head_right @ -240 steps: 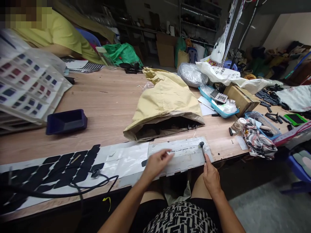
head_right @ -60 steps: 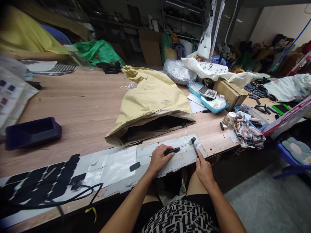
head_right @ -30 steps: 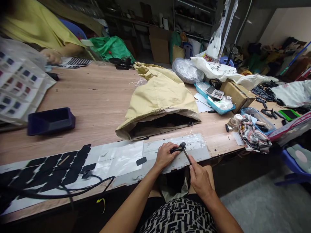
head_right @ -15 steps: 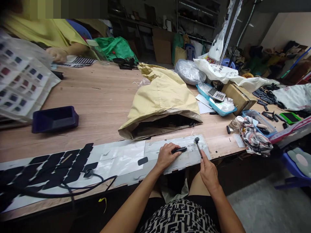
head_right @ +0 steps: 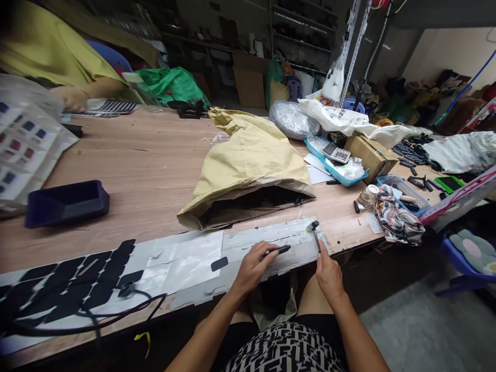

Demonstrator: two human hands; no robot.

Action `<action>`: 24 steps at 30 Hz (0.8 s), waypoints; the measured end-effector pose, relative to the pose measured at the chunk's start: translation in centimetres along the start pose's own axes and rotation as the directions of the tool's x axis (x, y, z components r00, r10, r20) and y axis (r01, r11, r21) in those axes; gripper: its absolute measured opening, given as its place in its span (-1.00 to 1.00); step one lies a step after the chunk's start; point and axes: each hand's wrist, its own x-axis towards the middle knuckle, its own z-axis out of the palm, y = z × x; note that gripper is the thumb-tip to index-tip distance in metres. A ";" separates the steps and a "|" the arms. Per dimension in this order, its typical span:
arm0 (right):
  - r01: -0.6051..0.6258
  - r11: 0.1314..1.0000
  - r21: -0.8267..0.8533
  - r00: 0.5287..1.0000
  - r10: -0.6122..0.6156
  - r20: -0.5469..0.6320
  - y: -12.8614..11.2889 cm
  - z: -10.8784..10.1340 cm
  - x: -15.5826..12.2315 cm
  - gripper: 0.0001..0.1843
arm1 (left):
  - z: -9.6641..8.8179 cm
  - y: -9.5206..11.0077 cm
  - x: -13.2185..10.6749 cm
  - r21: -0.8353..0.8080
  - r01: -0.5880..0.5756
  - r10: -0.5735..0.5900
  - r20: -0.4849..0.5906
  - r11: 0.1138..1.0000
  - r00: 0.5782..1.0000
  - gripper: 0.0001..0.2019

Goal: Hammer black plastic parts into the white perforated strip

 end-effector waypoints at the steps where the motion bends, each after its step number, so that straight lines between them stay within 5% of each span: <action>1: 0.008 1.000 -0.001 1.000 -0.008 -0.001 0.0 0.0 0.0 -0.45 | -0.1 0.7 -1.3 -0.055 -0.009 0.011 0.045 0.998 0.999 -0.73; 5: 0.015 1.000 -0.009 1.000 -0.015 0.003 -0.1 -0.2 0.0 -0.44 | 0.5 1.6 -6.7 -0.104 0.076 -0.046 0.266 0.992 0.963 -0.68; 9: 0.015 1.000 -0.002 1.000 -0.015 0.013 -0.2 -0.3 0.1 -0.44 | 2.7 -1.1 -9.8 -0.024 0.295 -0.280 0.248 0.955 0.928 -0.65; 13: 0.017 1.000 0.005 1.000 -0.017 0.023 -0.3 -0.5 0.1 -0.44 | 3.5 -2.8 -10.0 0.116 0.446 -0.461 0.254 0.887 0.850 -0.62; 16: 0.013 1.000 0.018 0.999 -0.014 0.030 -0.4 -0.6 0.0 -0.44 | 2.4 -1.3 -8.4 0.095 0.393 -0.398 0.385 0.915 0.833 -0.61; 18: 0.014 0.999 0.031 1.000 -0.015 0.023 -0.4 -0.6 0.0 -0.45 | 1.1 0.0 -6.2 0.017 0.336 -0.315 0.397 0.942 0.862 -0.67; 21: 0.027 0.999 0.036 1.000 -0.027 0.004 -0.3 -0.4 0.0 -0.44 | -1.2 0.3 -1.0 -0.043 0.286 -0.277 0.152 0.957 0.949 -0.64; 24: 0.032 0.999 0.019 0.999 -0.032 -0.004 -0.1 -0.2 0.1 -0.44 | -3.3 -1.5 5.5 -0.056 0.373 -0.376 -0.209 0.926 0.903 -0.58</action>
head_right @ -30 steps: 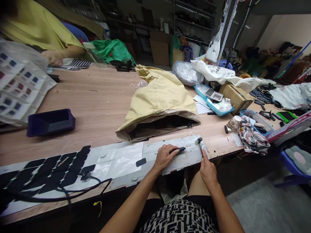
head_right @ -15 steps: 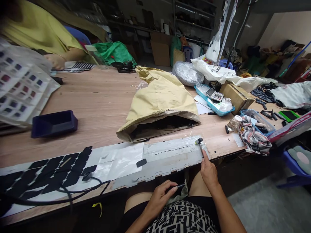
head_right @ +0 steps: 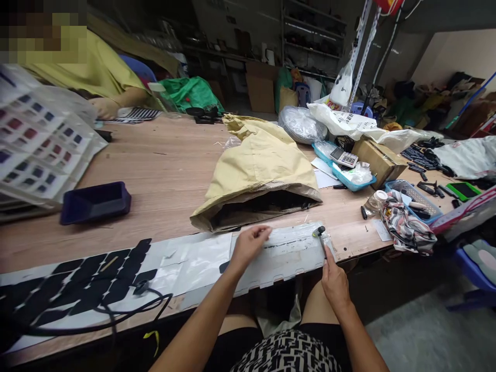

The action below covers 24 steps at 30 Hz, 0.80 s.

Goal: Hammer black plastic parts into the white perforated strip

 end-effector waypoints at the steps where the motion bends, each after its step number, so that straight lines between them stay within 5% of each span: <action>1: 0.000 1.000 0.000 1.000 0.000 0.001 0.0 0.0 0.0 -0.44 | -0.1 0.1 2.3 0.027 0.042 -0.039 -0.106 0.999 0.994 -0.59; 4: -0.011 1.000 0.023 1.000 0.011 0.017 0.1 0.0 0.0 -0.44 | 0.2 0.3 7.9 0.162 0.193 -0.142 -0.282 0.968 0.949 -0.61; 8: -0.013 0.999 0.046 0.999 0.011 0.036 -0.1 -0.1 -0.1 -0.43 | 1.4 0.7 11.2 0.304 0.333 -0.235 -0.315 0.893 0.920 -0.51; 14: -0.016 1.000 0.024 1.000 0.015 0.025 0.0 0.2 -0.2 -0.44 | 3.0 0.6 11.4 0.359 0.338 -0.206 -0.357 0.870 0.911 -0.50; 24: -0.022 1.000 -0.017 1.000 0.022 0.018 0.0 0.2 -0.1 -0.44 | 1.3 0.3 10.4 0.456 0.262 -0.146 -0.274 0.851 0.951 -0.53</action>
